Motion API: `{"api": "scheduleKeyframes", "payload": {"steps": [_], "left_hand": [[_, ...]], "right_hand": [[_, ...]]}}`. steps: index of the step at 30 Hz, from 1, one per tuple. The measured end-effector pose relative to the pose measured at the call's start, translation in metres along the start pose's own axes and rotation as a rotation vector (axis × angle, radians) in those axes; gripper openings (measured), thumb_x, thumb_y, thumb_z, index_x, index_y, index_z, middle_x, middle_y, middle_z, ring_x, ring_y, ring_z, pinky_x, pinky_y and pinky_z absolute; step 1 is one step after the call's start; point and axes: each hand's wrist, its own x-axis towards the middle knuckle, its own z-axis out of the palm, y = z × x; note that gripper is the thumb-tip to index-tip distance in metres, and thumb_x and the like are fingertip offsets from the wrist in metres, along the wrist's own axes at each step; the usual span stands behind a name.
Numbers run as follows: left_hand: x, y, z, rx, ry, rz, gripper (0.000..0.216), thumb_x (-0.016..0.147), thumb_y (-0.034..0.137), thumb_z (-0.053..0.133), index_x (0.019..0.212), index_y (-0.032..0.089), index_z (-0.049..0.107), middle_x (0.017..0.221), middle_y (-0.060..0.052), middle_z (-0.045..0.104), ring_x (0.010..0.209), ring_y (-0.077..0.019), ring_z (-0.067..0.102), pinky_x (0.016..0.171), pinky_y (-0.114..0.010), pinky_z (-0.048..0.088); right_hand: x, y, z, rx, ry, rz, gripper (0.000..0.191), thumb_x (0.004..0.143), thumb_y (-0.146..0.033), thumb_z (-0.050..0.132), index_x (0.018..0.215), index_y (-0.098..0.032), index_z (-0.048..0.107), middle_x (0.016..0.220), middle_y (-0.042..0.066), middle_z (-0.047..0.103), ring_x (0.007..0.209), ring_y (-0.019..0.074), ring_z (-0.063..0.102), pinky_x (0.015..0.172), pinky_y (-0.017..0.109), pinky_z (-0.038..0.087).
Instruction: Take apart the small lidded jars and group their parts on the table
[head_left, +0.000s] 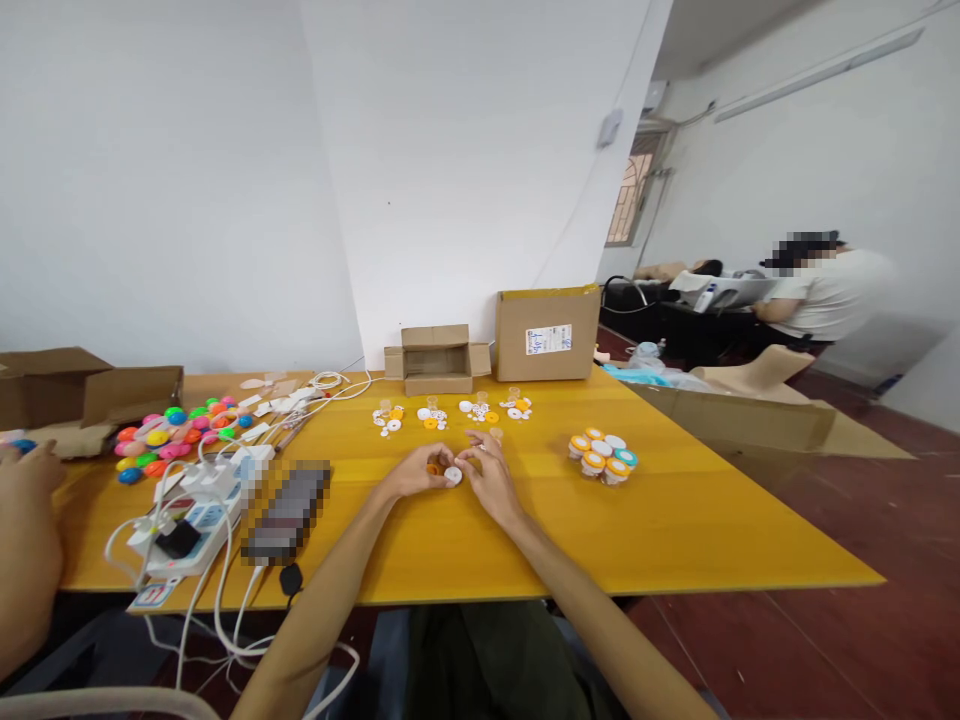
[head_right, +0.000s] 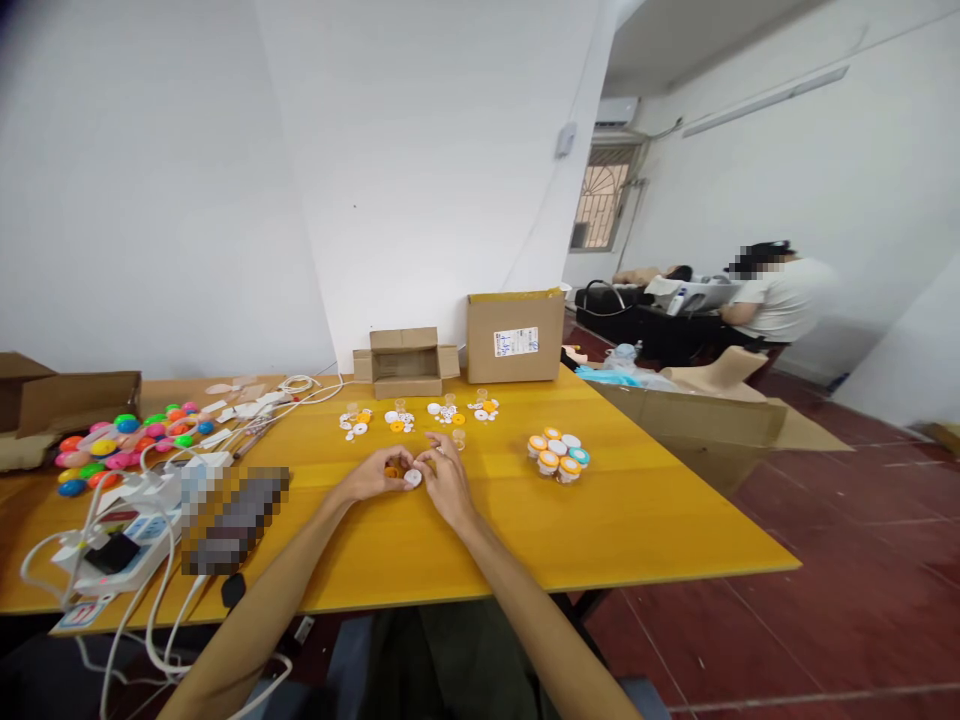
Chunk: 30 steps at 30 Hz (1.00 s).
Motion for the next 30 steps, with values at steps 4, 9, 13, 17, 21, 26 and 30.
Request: {"api": "scheduleKeyframes", "payload": {"steps": [4, 9, 13, 17, 21, 26, 30], "left_hand": [[0.0, -0.001, -0.002, 0.034, 0.015, -0.011, 0.025, 0.06, 0.022, 0.08, 0.079, 0.018, 0.064, 0.077, 0.001, 0.062, 0.076, -0.014, 0.055, 0.08, -0.028, 0.045], [-0.001, -0.001, -0.003, 0.053, 0.021, -0.013, 0.025, 0.062, 0.024, 0.08, 0.081, 0.018, 0.066, 0.078, 0.001, 0.064, 0.076, -0.0145, 0.057, 0.08, -0.028, 0.045], [-0.001, -0.001, -0.003, 0.038, 0.036, -0.005, 0.025, 0.062, 0.027, 0.08, 0.08, 0.019, 0.066, 0.077, 0.0, 0.065, 0.075, -0.0149, 0.057, 0.078, -0.028, 0.046], [-0.001, 0.001, -0.002, 0.029, 0.05, -0.01, 0.026, 0.061, 0.027, 0.08, 0.081, 0.019, 0.066, 0.077, 0.0, 0.065, 0.074, -0.0152, 0.057, 0.076, -0.028, 0.046], [-0.001, 0.002, -0.001, 0.006, 0.081, -0.011, 0.027, 0.061, 0.028, 0.08, 0.081, 0.018, 0.065, 0.074, 0.001, 0.064, 0.071, -0.0142, 0.057, 0.072, -0.027, 0.046], [0.0, 0.0, -0.003, -0.069, 0.132, -0.06, 0.03, 0.063, 0.031, 0.08, 0.084, 0.018, 0.062, 0.069, 0.002, 0.063, 0.064, -0.0131, 0.057, 0.06, -0.024, 0.044], [0.002, -0.002, -0.008, -0.075, 0.233, -0.034, 0.03, 0.063, 0.029, 0.079, 0.084, 0.018, 0.06, 0.073, 0.001, 0.064, 0.067, -0.0134, 0.059, 0.064, -0.025, 0.046]], "right_hand": [[-0.001, 0.007, -0.003, -0.101, 0.034, -0.001, 0.018, 0.083, -0.015, 0.055, 0.072, -0.024, 0.065, 0.118, 0.009, 0.062, 0.113, 0.0256, 0.057, 0.098, 0.044, 0.046], [0.0, 0.011, 0.001, -0.227, 0.009, -0.069, 0.02, 0.082, -0.01, 0.054, 0.071, -0.023, 0.065, 0.113, 0.009, 0.063, 0.11, 0.0259, 0.058, 0.093, 0.044, 0.049], [-0.001, 0.014, 0.005, -0.327, -0.028, -0.096, 0.023, 0.079, -0.005, 0.056, 0.066, -0.023, 0.064, 0.11, 0.011, 0.064, 0.106, 0.0278, 0.057, 0.09, 0.045, 0.05], [-0.001, 0.015, 0.004, -0.35, -0.047, -0.103, 0.022, 0.081, -0.007, 0.056, 0.07, -0.023, 0.066, 0.11, 0.012, 0.063, 0.105, 0.0282, 0.057, 0.091, 0.047, 0.049], [-0.002, 0.01, 0.0, -0.352, -0.038, -0.109, 0.023, 0.085, -0.007, 0.052, 0.074, -0.023, 0.066, 0.106, 0.01, 0.063, 0.102, 0.0266, 0.058, 0.088, 0.043, 0.049], [-0.005, 0.0, -0.002, -0.362, -0.023, -0.145, 0.023, 0.088, -0.009, 0.05, 0.078, -0.024, 0.065, 0.097, 0.008, 0.064, 0.093, 0.0236, 0.059, 0.083, 0.038, 0.049], [-0.007, -0.004, 0.0, -0.41, -0.108, -0.176, 0.021, 0.086, -0.008, 0.051, 0.079, -0.022, 0.065, 0.091, 0.007, 0.064, 0.086, 0.0229, 0.059, 0.079, 0.036, 0.049]]}}
